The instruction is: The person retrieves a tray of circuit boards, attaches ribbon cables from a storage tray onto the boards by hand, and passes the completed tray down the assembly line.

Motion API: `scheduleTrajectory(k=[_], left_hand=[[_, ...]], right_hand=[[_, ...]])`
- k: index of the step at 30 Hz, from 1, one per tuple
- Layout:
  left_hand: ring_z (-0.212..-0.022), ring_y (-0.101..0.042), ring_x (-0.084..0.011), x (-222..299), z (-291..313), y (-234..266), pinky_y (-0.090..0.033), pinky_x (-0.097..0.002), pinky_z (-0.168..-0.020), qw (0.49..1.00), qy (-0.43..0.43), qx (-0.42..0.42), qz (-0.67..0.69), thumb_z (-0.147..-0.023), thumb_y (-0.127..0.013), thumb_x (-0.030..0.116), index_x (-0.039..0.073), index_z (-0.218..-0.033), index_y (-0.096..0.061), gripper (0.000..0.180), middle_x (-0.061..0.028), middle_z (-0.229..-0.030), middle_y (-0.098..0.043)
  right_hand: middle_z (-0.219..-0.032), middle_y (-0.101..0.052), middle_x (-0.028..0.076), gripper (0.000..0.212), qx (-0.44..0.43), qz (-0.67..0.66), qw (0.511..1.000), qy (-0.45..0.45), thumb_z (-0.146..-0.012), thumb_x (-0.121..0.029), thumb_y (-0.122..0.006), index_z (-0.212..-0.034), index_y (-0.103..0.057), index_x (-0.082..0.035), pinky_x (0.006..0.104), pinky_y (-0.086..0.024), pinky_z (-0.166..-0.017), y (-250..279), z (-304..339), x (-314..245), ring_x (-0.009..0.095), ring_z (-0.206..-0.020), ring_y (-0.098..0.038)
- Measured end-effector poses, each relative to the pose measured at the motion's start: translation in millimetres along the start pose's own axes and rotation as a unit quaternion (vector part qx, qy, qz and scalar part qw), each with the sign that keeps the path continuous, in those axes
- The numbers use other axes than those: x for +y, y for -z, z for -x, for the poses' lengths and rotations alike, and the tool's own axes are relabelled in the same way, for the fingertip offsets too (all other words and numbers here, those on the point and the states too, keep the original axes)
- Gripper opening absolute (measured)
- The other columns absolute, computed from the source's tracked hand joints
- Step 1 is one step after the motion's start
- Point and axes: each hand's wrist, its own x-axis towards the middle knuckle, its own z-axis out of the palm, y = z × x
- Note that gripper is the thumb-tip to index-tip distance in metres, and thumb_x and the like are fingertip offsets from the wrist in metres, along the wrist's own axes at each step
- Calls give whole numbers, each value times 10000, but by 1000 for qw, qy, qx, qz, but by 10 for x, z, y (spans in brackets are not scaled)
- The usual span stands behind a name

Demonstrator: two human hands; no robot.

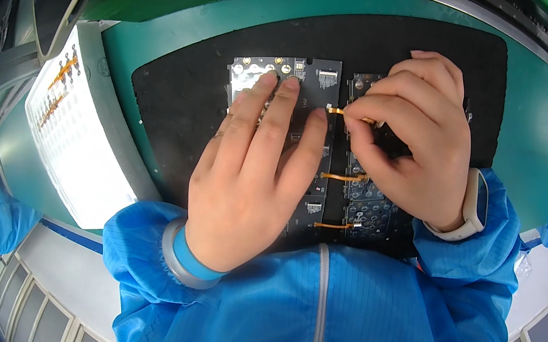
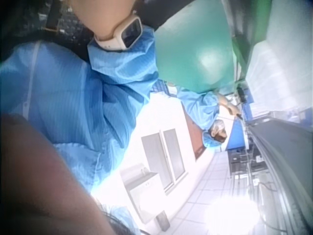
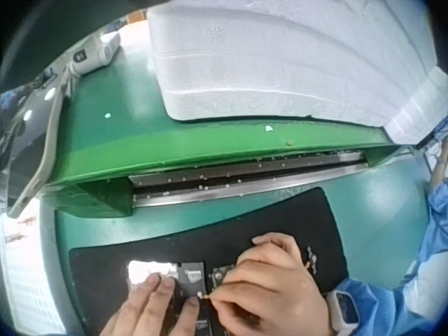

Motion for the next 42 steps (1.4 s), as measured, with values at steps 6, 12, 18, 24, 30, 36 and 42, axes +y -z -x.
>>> scheduleTrajectory(k=[6, 12, 18, 24, 30, 36, 42], left_hand=[[-1115, -554, -324, 3, 9, -17, -530, -363, -846, 1000, 4, 4, -18, -759, -564, 115, 87, -1156, -612, 401, -147, -1196, -553], [-1124, -552, -301, -1, -14, -7, -524, -342, -850, 1000, 15, -3, -3, -758, -566, 99, 48, -1161, -605, 408, -146, -1201, -553], [-1128, -552, -306, 1, -12, 6, -525, -348, -850, 1000, 8, -5, 3, -762, -561, 91, 21, -1152, -602, 398, -151, -1193, -561], [-1127, -553, -309, 2, -9, 16, -526, -352, -851, 1000, 5, -9, 5, -763, -559, 92, 21, -1156, -604, 401, -153, -1194, -561], [-1130, -550, -308, 7, 4, 6, -527, -349, -853, 1000, 5, -11, 3, -765, -555, 94, 19, -1159, -602, 404, -155, -1193, -560], [-1129, -547, -325, 0, -3, -16, -530, -365, -858, 1000, 2, 0, -4, -774, -552, 104, 75, -1162, -616, 394, -156, -1186, -560], [-1125, -546, -337, 112, -33, -9, -514, -406, -896, 999, 14, -11, -37, -790, -547, 120, 92, -1197, -597, 411, -162, -1190, -554]], right_hand=[[-752, -602, 43, 134, 0, -13, 1000, -6, -638, -25, -712, -751, -652, -68, 449, -413, -895, 15, -6, -13, 224, -800, -566], [-748, -600, 44, 135, -2, -13, 1000, -7, -638, -24, -716, -749, -652, -68, 445, -412, -891, 6, -5, -1, 226, -796, -564], [-747, -599, 43, 132, 2, -9, 1000, -4, -640, -28, -724, -745, -654, -69, 440, -413, -890, 3, -2, -2, 225, -790, -564], [-748, -600, 44, 136, 1, -5, 1000, -3, -639, -23, -725, -746, -655, -68, 435, -416, -887, 9, 0, -6, 226, -787, -564], [-749, -600, 45, 139, -1, -1, 1000, -6, -637, -18, -723, -747, -655, -70, 437, -419, -884, 5, 13, -11, 225, -787, -565], [-746, -602, 48, 128, -2, -2, 1000, -8, -645, -18, -716, -746, -653, -66, 441, -419, -890, -6, 4, -10, 229, -791, -566], [-856, -613, 57, 181, -17, 21, 1000, -2, -661, -41, -723, -826, -655, -67, 447, -408, -918, 52, 10, -43, 249, -859, -565]])
